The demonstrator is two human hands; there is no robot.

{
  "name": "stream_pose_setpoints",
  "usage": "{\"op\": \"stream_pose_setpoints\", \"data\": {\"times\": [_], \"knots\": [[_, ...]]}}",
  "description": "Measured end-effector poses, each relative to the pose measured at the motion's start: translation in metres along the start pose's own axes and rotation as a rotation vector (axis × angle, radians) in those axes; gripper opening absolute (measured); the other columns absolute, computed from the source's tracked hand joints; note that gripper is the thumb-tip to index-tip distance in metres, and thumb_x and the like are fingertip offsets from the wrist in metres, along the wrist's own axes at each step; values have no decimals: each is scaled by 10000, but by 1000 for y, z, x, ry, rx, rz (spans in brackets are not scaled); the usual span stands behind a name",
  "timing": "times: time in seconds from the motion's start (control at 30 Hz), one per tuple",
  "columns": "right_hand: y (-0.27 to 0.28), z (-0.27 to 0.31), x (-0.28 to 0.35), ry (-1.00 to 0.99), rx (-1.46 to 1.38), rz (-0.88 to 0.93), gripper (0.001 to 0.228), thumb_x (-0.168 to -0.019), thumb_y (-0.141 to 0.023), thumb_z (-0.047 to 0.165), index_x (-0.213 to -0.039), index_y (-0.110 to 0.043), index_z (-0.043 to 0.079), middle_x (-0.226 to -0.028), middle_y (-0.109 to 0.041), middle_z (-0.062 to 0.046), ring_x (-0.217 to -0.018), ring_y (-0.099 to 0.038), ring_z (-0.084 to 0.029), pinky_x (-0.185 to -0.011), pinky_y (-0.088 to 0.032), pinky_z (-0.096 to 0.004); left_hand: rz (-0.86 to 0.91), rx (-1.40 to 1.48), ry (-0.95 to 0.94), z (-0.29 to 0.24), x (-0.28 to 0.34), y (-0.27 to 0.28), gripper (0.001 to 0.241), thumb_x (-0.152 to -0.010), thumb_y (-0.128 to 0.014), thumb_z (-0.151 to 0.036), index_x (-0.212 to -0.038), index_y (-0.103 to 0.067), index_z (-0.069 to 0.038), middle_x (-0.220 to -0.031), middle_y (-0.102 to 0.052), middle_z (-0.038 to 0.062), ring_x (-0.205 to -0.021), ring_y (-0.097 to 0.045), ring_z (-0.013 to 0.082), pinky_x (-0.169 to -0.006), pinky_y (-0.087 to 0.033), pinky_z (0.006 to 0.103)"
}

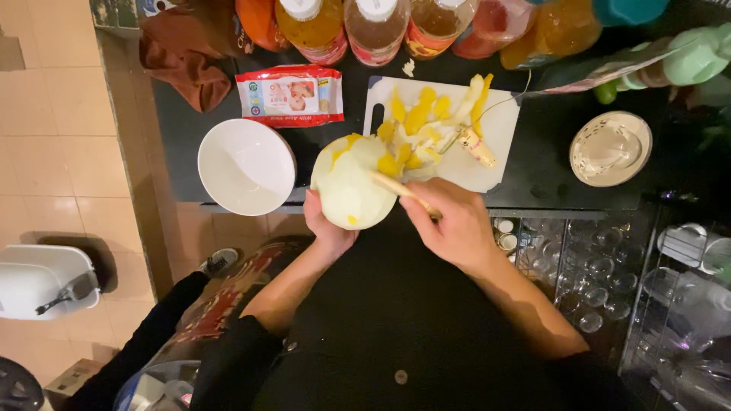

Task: Peeling the outer skin of a large round fruit using a hand peeler.

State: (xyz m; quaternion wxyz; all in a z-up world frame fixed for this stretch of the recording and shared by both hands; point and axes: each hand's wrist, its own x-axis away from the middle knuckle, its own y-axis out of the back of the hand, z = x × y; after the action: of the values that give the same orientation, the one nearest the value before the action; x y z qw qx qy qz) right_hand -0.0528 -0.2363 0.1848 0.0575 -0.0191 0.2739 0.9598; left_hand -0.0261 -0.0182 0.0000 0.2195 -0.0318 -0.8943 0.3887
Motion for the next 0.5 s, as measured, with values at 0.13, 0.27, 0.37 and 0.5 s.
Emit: {"op": "stream_pose_setpoints", "data": {"times": [0.13, 0.27, 0.37, 0.5], "knots": [[-1, 1, 0, -44, 43, -31, 156, -965, -719, 120, -1073, -702, 10, -896, -704, -141, -731, -688, -313, -644, -536, -367, 18, -56, -3, 5, 3, 15, 752, -1056, -410, -571, -1515, -417, 24, -1455, -569, 206, -1281, -611, 350, -1100, -511, 487], [-5, 4, 0, -75, 118, -33, 156, -961, -715, 134, -1072, -715, 25, -861, -695, -144, -721, -683, -325, -631, -536, -391, 28, -115, -41, 12, 9, 28, 755, -1050, -434, -557, -1527, -397, 28, -1469, -555, 208, -1296, -601, 351, -1110, -506, 481], [-7, 0, -2, -91, 143, -56, 156, -975, -704, 147, -1074, -712, 27, -883, -703, -149, -743, -688, -337, -642, -542, -401, 90, -159, -36, 1, 8, 11, 755, -1022, -471, -512, -1541, -392, 31, -1480, -553, 205, -1306, -600, 336, -1114, -501, 460], [-9, -3, -4, -65, 100, -67, 149, -998, -685, 147, -1082, -709, 27, -913, -709, -149, -790, -692, -351, -674, -555, -403, 128, -34, 45, -7, 4, 1, 738, -990, -501, -467, -1533, -391, 20, -1459, -562, 208, -1290, -611, 339, -1108, -508, 463]]}}
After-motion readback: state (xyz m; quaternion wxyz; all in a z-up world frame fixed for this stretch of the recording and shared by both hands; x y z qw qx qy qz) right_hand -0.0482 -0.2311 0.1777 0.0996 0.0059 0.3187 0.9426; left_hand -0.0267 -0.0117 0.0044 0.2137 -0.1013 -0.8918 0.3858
